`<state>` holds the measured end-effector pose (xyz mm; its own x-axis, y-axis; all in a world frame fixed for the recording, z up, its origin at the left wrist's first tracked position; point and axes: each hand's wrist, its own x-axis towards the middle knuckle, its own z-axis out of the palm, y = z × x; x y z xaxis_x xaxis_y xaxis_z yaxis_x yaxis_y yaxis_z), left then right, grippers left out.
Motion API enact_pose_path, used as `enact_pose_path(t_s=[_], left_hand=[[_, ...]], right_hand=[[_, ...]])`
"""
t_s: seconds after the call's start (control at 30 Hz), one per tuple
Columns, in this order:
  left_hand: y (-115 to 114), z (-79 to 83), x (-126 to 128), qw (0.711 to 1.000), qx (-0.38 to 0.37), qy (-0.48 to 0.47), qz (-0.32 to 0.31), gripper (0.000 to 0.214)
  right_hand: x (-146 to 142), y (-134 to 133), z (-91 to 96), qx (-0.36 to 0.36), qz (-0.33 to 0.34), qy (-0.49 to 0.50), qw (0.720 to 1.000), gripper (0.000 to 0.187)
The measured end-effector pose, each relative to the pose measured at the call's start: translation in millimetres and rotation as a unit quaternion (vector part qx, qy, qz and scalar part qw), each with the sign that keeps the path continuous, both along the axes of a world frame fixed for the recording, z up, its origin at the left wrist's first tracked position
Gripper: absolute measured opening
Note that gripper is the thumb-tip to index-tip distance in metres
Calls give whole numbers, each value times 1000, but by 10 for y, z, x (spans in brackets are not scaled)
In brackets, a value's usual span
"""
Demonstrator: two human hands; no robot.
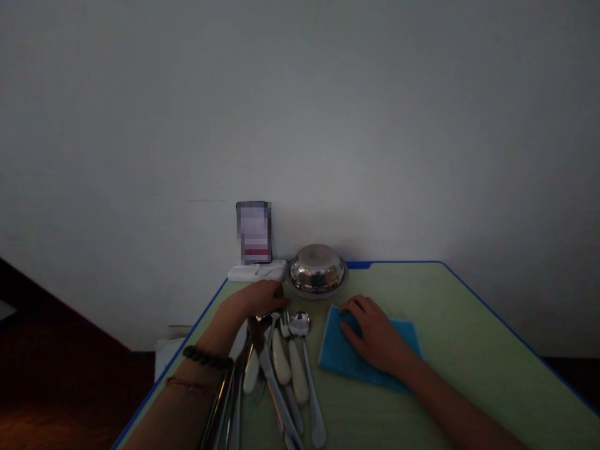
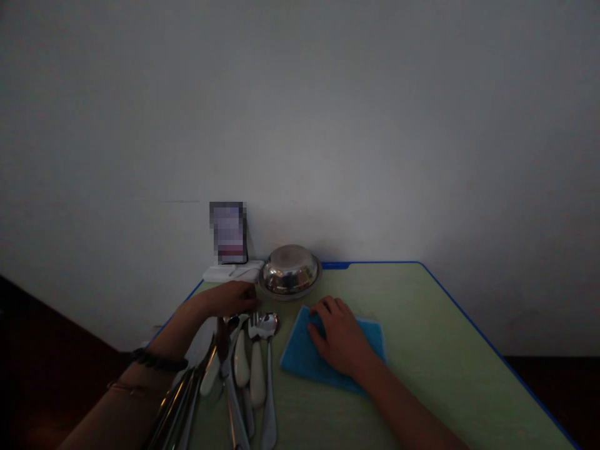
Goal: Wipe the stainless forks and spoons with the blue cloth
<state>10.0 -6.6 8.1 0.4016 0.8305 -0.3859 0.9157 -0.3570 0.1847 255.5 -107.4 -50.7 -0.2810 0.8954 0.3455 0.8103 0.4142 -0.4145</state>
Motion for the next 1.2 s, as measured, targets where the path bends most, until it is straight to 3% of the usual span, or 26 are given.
enact_pose_path(t_s=[0.13,0.3,0.53,0.7,0.87,1.2], left_hand=[[-145,181,59,998,63,10,0,29],[-447,379,217,980,201,1,0,23],[-826,299,321,943,331,-26,22,21],[-997,114,333,938,343,-54,2,20],[-991,-1,295,941,333,-57,1,20],[-920,-2,-46,955,287,-16,75,23]], right_hand=[[9,-6,-1,8,-9,-7,1000,19],[23,-41,33,16,-18,-11,1000,19],[31,-118,70,26,-22,-15,999,20],[28,-177,111,36,-44,-26,998,19],[44,-146,101,32,-50,-27,998,18],[9,-43,38,29,-35,-6,999,17]])
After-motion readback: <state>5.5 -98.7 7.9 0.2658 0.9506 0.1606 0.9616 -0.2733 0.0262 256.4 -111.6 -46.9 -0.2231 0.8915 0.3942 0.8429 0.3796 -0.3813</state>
